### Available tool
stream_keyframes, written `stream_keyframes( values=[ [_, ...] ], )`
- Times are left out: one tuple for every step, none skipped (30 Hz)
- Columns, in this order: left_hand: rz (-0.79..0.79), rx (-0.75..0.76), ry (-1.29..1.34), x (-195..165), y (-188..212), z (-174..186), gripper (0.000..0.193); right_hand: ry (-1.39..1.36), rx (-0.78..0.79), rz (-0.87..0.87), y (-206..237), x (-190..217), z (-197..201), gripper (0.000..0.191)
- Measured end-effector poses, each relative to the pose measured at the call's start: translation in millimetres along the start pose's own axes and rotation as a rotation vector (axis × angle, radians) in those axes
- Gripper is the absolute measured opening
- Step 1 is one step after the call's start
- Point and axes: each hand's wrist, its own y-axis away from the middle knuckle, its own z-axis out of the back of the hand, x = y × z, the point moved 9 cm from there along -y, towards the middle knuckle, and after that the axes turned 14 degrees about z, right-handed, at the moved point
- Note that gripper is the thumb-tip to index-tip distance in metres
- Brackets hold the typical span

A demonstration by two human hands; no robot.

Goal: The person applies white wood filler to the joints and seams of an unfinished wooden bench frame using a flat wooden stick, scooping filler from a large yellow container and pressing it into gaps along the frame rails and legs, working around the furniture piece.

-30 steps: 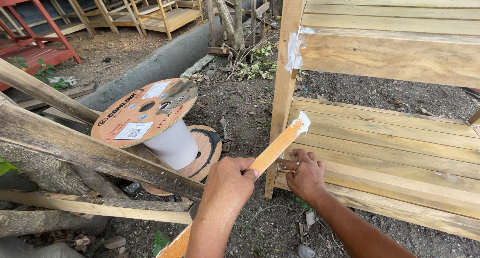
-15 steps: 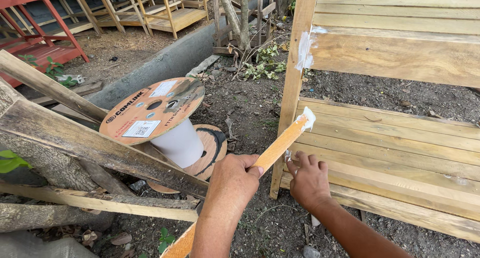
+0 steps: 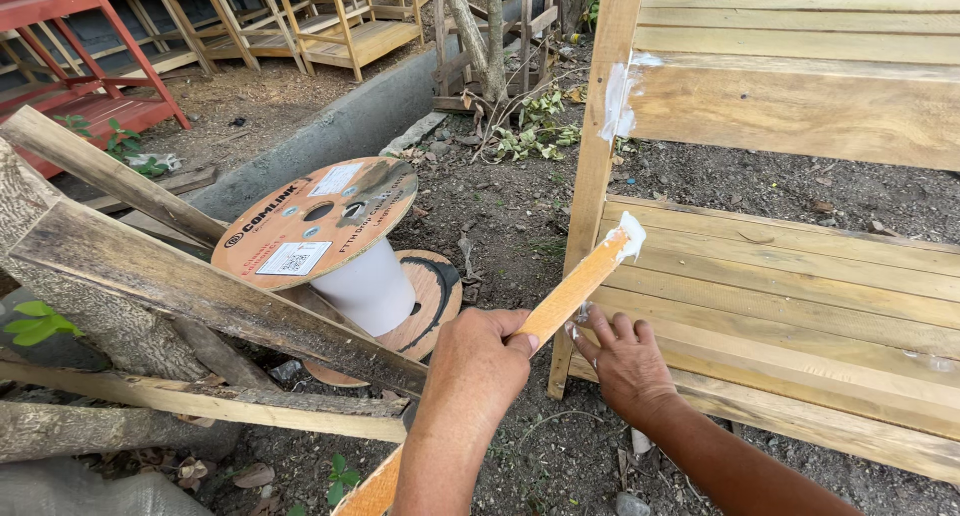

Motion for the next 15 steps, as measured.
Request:
stream_keyframes(
  values=[
    [0.0,-0.001,0.001,0,0,0,0.031,0.003,-0.032,-0.004,2,-1,2,0.072],
    [0.0,0.0,0.003,1,-1,-1,0.031,0.007,-0.063,-0.009,4,-1,4,0.071],
    [-0.001,0.001,0.004,1,-2,-2,0.032,0.02,-0.039,-0.003,4,-1,2,0.069],
    [-0.006,0.002,0.004,1,-2,-3,0.032,0.033,-0.016,0.003,4,-1,0,0.067],
    [-0.011,0.002,0.004,1,-3,-3,0.031,0.046,0.007,0.01,4,-1,-1,0.065],
    [-0.015,0.0,0.005,1,-4,-3,0.031,0.043,0.01,0.009,2,-1,1,0.066],
    [-0.015,-0.004,0.004,1,-5,-2,0.031,0.039,0.014,0.008,0,-1,2,0.067],
    [-0.014,-0.005,0.003,2,-5,-2,0.031,0.034,0.019,0.006,-1,0,4,0.068],
    [-0.014,-0.008,0.003,2,-6,-2,0.031,0.014,0.036,-0.002,-2,-1,5,0.068],
    [-0.018,-0.01,0.003,2,-6,-2,0.031,-0.005,0.053,-0.011,-2,-1,5,0.069],
    [-0.022,-0.011,0.003,2,-6,-2,0.031,-0.024,0.071,-0.02,-1,-2,5,0.069],
    [-0.026,-0.013,0.003,2,-6,-2,0.031,-0.019,0.058,-0.01,1,-1,7,0.064],
    [-0.031,-0.007,0.006,1,-5,-4,0.031,-0.015,0.046,-0.002,4,1,8,0.059],
    [-0.035,-0.001,0.009,1,-5,-5,0.032,-0.011,0.035,0.007,7,2,9,0.055],
    [-0.041,0.001,0.013,0,-5,-5,0.032,-0.032,0.009,-0.011,10,1,10,0.057]
  ],
)
